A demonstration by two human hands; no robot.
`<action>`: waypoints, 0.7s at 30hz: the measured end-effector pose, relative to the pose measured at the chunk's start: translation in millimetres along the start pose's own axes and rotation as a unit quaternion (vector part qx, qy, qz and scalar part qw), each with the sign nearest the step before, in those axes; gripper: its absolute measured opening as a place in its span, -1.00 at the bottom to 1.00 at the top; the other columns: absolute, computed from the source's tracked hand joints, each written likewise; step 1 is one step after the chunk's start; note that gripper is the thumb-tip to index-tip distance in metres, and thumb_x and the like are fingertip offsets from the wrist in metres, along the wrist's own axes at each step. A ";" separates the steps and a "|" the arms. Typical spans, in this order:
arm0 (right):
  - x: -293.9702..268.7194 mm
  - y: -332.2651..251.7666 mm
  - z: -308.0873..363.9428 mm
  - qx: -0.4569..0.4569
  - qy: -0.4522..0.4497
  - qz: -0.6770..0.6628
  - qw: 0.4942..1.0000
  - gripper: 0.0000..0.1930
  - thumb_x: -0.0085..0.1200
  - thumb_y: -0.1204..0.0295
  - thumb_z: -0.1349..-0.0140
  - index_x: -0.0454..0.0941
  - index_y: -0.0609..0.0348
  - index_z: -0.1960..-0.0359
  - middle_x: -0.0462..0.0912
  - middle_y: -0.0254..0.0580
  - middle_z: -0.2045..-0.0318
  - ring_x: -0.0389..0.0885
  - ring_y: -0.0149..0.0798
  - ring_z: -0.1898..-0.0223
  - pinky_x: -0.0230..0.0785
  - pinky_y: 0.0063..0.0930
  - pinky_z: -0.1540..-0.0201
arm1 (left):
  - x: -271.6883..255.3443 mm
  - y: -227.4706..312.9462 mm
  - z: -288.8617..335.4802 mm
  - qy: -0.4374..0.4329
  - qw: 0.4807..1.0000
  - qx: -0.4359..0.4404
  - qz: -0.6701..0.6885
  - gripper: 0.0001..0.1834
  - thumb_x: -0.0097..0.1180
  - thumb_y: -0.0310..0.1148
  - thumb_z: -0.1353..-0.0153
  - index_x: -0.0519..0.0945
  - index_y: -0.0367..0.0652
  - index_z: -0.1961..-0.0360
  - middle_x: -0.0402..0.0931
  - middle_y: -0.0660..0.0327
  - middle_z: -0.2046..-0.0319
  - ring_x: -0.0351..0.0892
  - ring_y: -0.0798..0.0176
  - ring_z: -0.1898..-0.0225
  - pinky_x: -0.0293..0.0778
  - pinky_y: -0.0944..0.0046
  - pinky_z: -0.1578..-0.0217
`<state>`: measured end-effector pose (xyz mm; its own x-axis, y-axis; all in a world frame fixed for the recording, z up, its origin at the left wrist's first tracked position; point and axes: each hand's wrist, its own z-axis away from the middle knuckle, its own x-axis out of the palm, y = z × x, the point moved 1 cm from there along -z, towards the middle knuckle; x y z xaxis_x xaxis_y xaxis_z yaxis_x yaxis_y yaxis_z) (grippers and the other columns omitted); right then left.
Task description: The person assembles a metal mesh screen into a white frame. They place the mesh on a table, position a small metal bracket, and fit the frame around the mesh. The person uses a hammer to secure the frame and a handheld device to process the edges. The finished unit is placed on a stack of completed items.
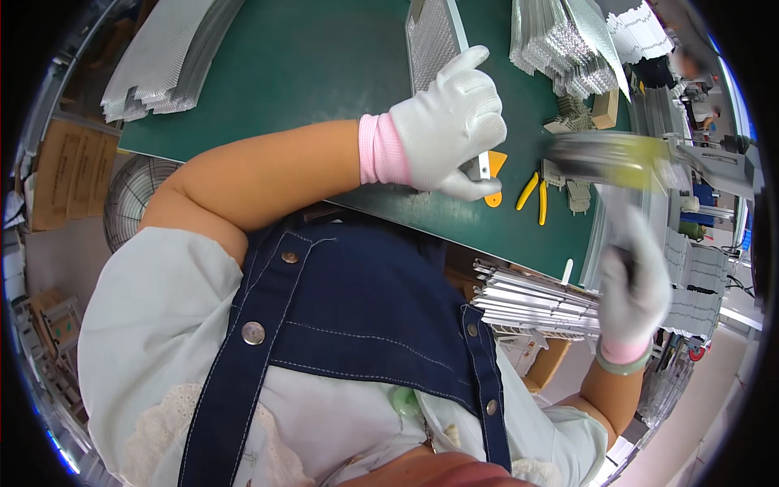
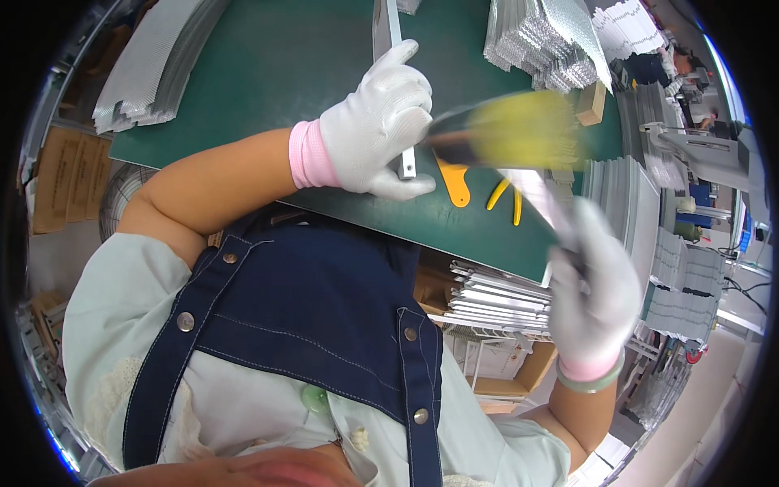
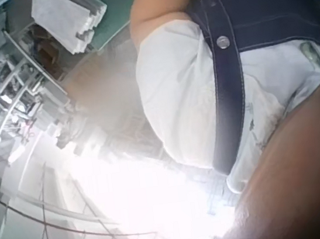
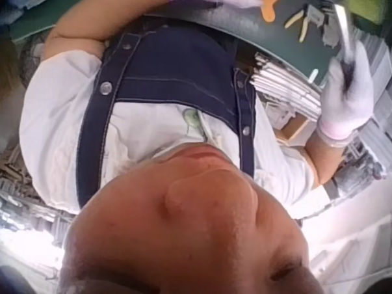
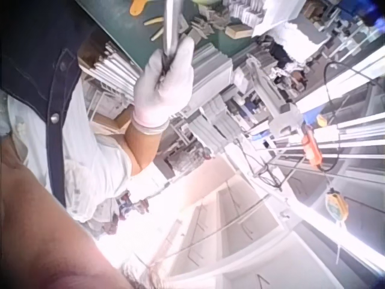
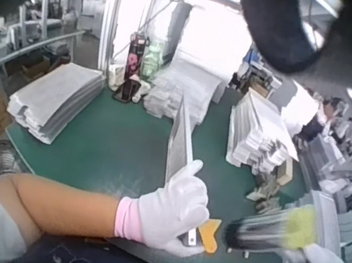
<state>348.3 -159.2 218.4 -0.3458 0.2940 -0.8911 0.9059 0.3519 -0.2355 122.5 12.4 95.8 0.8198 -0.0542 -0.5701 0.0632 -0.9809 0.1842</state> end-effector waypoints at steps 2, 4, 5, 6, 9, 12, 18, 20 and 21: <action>4.5 5.9 11.0 0.057 0.104 -0.218 0.969 -0.48 0.02 0.75 -0.22 0.41 0.30 -0.27 0.61 -0.32 0.35 0.47 -0.47 0.43 0.39 -0.57 0.31 | -3.2 0.8 0.3 -0.005 1.000 -0.004 -0.004 -0.55 0.42 -0.09 0.22 0.48 -0.16 0.45 0.39 0.14 0.44 0.47 0.01 0.26 0.18 -0.39 -0.22; 15.5 5.0 -8.7 -0.100 -0.122 0.146 0.977 -0.45 0.12 0.70 -0.17 0.45 0.22 -0.25 0.57 -0.20 0.46 0.55 -0.36 0.47 0.42 -0.49 0.38 | -1.2 1.2 0.5 -0.015 1.000 -0.009 -0.005 -0.55 0.42 -0.09 0.22 0.48 -0.16 0.46 0.39 0.13 0.44 0.48 0.01 0.26 0.18 -0.39 -0.22; 21.7 4.2 -2.8 -0.035 -0.135 0.099 0.985 -0.44 0.13 0.71 -0.12 0.47 0.20 -0.23 0.55 -0.16 0.49 0.54 -0.29 0.51 0.42 -0.47 0.39 | -0.6 1.4 0.6 -0.020 1.000 -0.012 -0.006 -0.55 0.42 -0.09 0.22 0.48 -0.16 0.47 0.40 0.12 0.44 0.48 0.01 0.26 0.19 -0.39 -0.22; 20.3 3.4 -2.6 -0.033 -0.093 0.066 0.993 -0.45 0.12 0.72 -0.12 0.47 0.22 -0.21 0.57 -0.17 0.48 0.54 -0.31 0.50 0.42 -0.48 0.39 | -2.2 1.3 -0.3 -0.032 0.999 -0.016 -0.008 -0.54 0.42 -0.08 0.22 0.48 -0.16 0.48 0.40 0.12 0.44 0.48 0.01 0.26 0.19 -0.38 -0.22; 21.2 5.7 5.0 0.038 0.054 -0.112 0.992 -0.55 0.07 0.72 -0.18 0.48 0.32 -0.16 0.60 -0.27 0.44 0.50 -0.47 0.48 0.38 -0.59 0.41 | -6.4 2.5 -1.4 -0.045 0.999 -0.022 -0.009 -0.54 0.42 -0.06 0.22 0.47 -0.16 0.51 0.41 0.12 0.44 0.49 0.01 0.26 0.19 -0.38 -0.21; 51.3 21.3 -11.2 0.256 0.074 -0.246 0.932 -0.54 0.10 0.61 -0.27 0.43 0.36 -0.24 0.58 -0.35 0.43 0.44 -0.57 0.49 0.34 -0.66 0.43 | -3.8 2.2 3.0 -0.019 1.000 -0.019 -0.009 -0.53 0.42 -0.04 0.22 0.47 -0.16 0.53 0.41 0.13 0.46 0.50 -0.01 0.25 0.20 -0.37 -0.22; 171.2 136.8 2.4 0.231 0.085 -0.151 0.957 -0.60 0.13 0.36 -0.31 0.55 0.23 -0.15 0.69 -0.18 0.21 0.61 -0.32 0.26 0.48 -0.39 0.15 | 2.2 0.9 -2.9 -0.017 1.000 -0.012 -0.003 -0.52 0.42 -0.03 0.23 0.49 -0.17 0.50 0.42 0.13 0.45 0.51 -0.03 0.17 0.18 -0.38 -0.24; 114.7 178.0 -14.9 0.279 0.204 0.093 0.934 -0.64 0.11 0.25 -0.30 0.61 0.21 -0.03 0.67 -0.11 0.06 0.62 -0.21 0.03 0.45 -0.35 -0.04 | -1.4 2.2 -0.2 -0.008 1.000 -0.017 -0.023 -0.52 0.42 -0.03 0.22 0.50 -0.18 0.47 0.42 0.13 0.44 0.51 -0.04 0.15 0.17 -0.37 -0.25; 82.2 218.8 -8.1 0.309 0.283 0.233 0.878 -0.65 0.10 0.22 -0.30 0.61 0.19 0.01 0.65 -0.11 0.04 0.63 -0.20 0.01 0.49 -0.37 -0.02 | -1.8 2.9 -1.9 -0.010 1.000 -0.017 -0.024 -0.52 0.41 -0.04 0.21 0.50 -0.18 0.47 0.42 0.13 0.44 0.51 -0.05 0.15 0.17 -0.37 -0.25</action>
<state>516.1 -50.8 96.8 0.1893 0.7336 -0.6526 0.8800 -0.4217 -0.2187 122.3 10.1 98.9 0.8039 -0.0104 -0.5947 0.1221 -0.9757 0.1821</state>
